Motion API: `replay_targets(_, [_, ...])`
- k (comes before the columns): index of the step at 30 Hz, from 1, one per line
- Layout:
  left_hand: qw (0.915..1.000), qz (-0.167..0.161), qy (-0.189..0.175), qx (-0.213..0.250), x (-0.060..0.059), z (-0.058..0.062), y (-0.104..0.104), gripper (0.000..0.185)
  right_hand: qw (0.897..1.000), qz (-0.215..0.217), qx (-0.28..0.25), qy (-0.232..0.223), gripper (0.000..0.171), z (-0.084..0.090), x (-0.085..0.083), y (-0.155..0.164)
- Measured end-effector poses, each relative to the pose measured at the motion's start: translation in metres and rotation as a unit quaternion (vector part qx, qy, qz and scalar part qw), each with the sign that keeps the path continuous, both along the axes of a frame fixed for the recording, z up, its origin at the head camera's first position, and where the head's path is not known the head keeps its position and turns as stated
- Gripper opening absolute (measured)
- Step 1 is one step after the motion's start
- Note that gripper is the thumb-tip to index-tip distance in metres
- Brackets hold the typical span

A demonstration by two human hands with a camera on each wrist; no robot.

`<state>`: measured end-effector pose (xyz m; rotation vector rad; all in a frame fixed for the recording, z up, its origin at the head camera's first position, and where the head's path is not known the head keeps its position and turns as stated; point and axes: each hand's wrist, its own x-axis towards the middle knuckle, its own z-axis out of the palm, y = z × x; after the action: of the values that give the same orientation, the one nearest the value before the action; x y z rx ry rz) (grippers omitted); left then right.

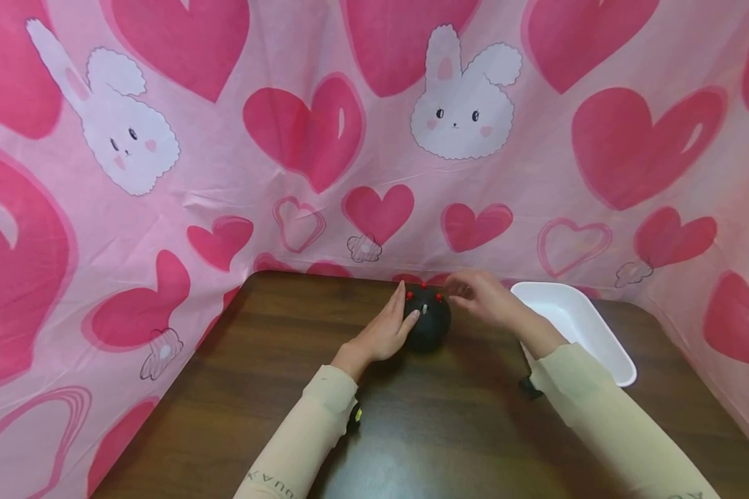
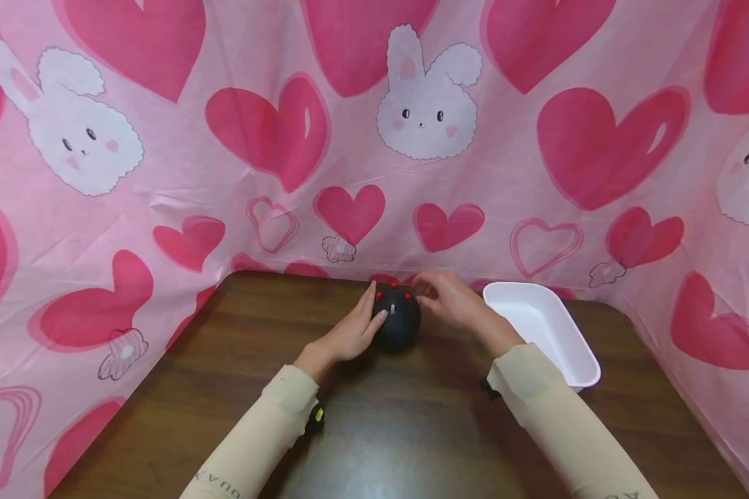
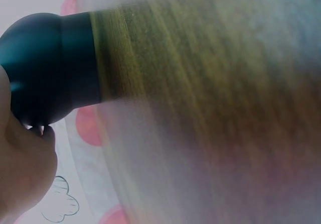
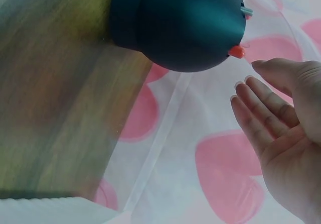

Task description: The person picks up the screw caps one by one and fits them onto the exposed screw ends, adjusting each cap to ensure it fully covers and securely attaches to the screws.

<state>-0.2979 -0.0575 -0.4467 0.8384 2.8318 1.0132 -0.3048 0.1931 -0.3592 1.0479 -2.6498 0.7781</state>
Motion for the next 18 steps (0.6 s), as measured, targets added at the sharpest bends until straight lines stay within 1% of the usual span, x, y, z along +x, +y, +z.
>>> replay_targets(6, [1.0,-0.003,0.003,0.003,0.0,-0.002,0.0,0.079,1.0,-0.006,0.015,0.012,0.026,0.007,0.0,0.008])
replay_targets(12, [1.0,-0.002,0.002,0.005,-0.003,-0.002,0.001,0.08,1.0,-0.01,0.01,0.015,0.029,0.016,-0.001,0.02])
replay_targets(18, [1.0,0.004,-0.001,0.0,-0.005,-0.003,0.001,0.08,0.999,-0.018,0.013,0.029,0.022,0.022,-0.002,0.033])
